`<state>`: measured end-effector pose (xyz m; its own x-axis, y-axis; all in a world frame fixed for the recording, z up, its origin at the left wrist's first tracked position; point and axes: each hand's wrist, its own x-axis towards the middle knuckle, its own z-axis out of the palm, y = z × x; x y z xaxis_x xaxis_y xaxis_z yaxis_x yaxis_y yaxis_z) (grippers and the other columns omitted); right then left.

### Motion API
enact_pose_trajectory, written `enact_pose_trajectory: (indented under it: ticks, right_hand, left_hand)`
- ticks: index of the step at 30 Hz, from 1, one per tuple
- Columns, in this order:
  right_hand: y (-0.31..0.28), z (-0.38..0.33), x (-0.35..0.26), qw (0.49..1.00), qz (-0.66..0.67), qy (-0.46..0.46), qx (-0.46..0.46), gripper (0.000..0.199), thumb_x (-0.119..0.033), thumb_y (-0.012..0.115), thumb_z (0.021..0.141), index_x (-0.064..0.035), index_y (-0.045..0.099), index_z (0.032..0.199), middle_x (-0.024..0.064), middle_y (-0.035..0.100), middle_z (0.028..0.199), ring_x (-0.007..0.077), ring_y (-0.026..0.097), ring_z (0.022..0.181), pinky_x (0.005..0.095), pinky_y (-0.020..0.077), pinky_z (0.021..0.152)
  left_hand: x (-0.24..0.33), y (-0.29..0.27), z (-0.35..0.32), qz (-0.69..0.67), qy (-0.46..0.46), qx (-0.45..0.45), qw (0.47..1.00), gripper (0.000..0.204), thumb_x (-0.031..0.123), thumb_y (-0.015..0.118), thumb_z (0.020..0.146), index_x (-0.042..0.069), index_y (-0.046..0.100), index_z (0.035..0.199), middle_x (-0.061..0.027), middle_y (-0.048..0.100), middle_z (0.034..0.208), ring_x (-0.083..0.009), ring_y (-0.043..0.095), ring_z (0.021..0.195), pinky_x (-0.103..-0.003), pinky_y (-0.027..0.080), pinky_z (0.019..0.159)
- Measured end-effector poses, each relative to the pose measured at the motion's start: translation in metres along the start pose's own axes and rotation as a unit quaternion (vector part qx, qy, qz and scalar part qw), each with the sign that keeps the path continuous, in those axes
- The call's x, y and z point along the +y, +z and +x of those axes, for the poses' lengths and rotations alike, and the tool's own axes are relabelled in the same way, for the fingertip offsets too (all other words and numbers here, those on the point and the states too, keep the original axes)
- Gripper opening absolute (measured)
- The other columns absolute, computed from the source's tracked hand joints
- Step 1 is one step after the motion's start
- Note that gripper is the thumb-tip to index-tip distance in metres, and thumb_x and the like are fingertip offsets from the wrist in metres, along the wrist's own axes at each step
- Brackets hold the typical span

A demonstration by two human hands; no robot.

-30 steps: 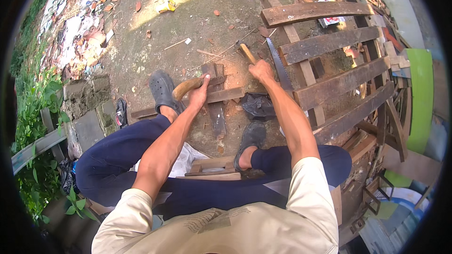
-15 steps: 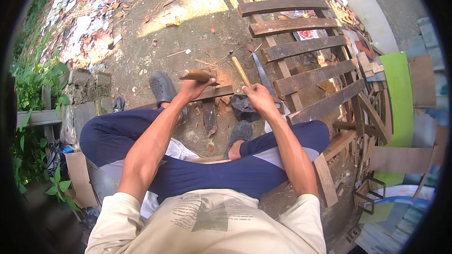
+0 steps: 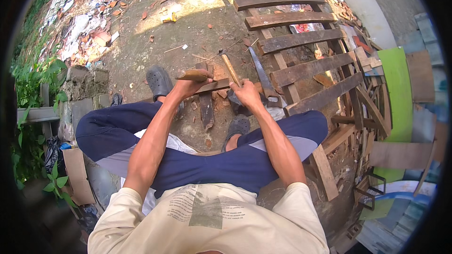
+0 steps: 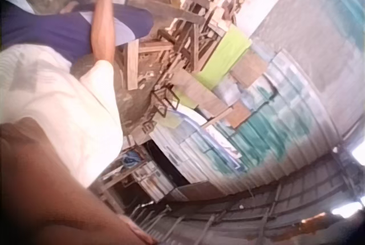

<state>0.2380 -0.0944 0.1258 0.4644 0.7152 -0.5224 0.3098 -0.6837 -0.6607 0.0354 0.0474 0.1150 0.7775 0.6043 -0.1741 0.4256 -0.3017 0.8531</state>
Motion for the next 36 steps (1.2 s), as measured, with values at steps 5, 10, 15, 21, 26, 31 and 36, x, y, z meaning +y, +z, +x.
enact_pose_trajectory:
  ticks: [5, 10, 15, 21, 26, 31, 36]
  right_hand:
    - [0.007, 0.011, 0.007, 0.999, -0.005, -0.049, 0.023, 0.045, -0.039, 0.07, 0.092, 0.0035, 0.069, 0.107, 0.0042, 0.058, 0.061, 0.0125, 0.052, 0.046, 0.0333, 0.0379, 0.043]
    - [0.006, 0.011, 0.008, 0.999, -0.027, -0.041, 0.02, 0.056, -0.047, 0.068, 0.088, 0.0072, 0.068, 0.102, 0.0284, 0.071, 0.09, 0.0415, 0.07, 0.09, 0.0474, 0.0517, 0.08]
    - [0.004, 0.01, 0.007, 0.999, -0.026, -0.024, 0.016, 0.055, -0.047, 0.067, 0.088, 0.0064, 0.069, 0.102, 0.0272, 0.071, 0.089, 0.0405, 0.071, 0.088, 0.0469, 0.052, 0.079]
    - [0.002, 0.007, 0.003, 0.999, -0.021, -0.023, 0.017, 0.054, -0.046, 0.067, 0.089, 0.0064, 0.069, 0.102, 0.0241, 0.071, 0.084, 0.0365, 0.071, 0.082, 0.045, 0.0521, 0.075]
    - [0.002, 0.006, 0.004, 0.999, -0.011, -0.027, 0.015, 0.054, -0.045, 0.067, 0.09, 0.007, 0.068, 0.102, 0.0226, 0.07, 0.081, 0.0338, 0.07, 0.078, 0.0439, 0.0517, 0.073]
    - [0.003, 0.006, 0.003, 1.0, -0.022, -0.021, 0.009, 0.054, -0.046, 0.067, 0.09, 0.0065, 0.068, 0.103, 0.0229, 0.07, 0.082, 0.0346, 0.07, 0.079, 0.0442, 0.0517, 0.074]
    - [0.001, 0.006, 0.011, 0.996, -0.031, -0.063, 0.051, 0.045, -0.042, 0.069, 0.094, 0.0013, 0.069, 0.107, 0.0049, 0.061, 0.067, 0.0126, 0.054, 0.053, 0.0327, 0.0406, 0.049]
  left_hand:
    - [-0.004, 0.002, 0.0, -0.015, 0.012, 0.009, 1.0, 0.026, 0.028, 0.07, 0.095, 0.006, 0.072, 0.107, -0.0108, 0.072, 0.099, -0.0243, 0.068, 0.092, -0.037, 0.051, 0.08]
    - [-0.004, 0.001, 0.0, -0.02, 0.006, 0.006, 1.0, 0.025, 0.028, 0.07, 0.096, 0.005, 0.071, 0.108, -0.011, 0.071, 0.1, -0.0229, 0.067, 0.092, -0.037, 0.051, 0.081]
    - [-0.009, 0.004, 0.001, -0.028, 0.009, 0.003, 1.0, 0.026, 0.028, 0.07, 0.096, 0.005, 0.071, 0.109, -0.011, 0.071, 0.099, -0.0226, 0.066, 0.092, -0.037, 0.05, 0.081]
    - [-0.012, 0.004, 0.0, -0.007, 0.006, 0.002, 1.0, 0.028, 0.03, 0.07, 0.096, 0.006, 0.071, 0.11, -0.011, 0.072, 0.1, -0.0237, 0.067, 0.093, -0.037, 0.051, 0.081]
    - [-0.009, 0.002, 0.001, -0.006, -0.008, -0.012, 1.0, 0.031, 0.034, 0.069, 0.095, 0.009, 0.071, 0.112, -0.0113, 0.073, 0.105, -0.0266, 0.069, 0.096, -0.039, 0.052, 0.082]
    - [-0.005, 0.0, 0.001, 0.002, 0.005, -0.004, 1.0, 0.028, 0.03, 0.071, 0.094, 0.007, 0.071, 0.109, -0.0113, 0.072, 0.099, -0.0244, 0.068, 0.092, -0.038, 0.051, 0.08]
    - [-0.002, 0.0, 0.01, 0.035, 0.009, -0.009, 0.999, 0.025, 0.026, 0.073, 0.093, 0.006, 0.072, 0.107, -0.0118, 0.073, 0.097, -0.024, 0.068, 0.091, -0.038, 0.051, 0.08]
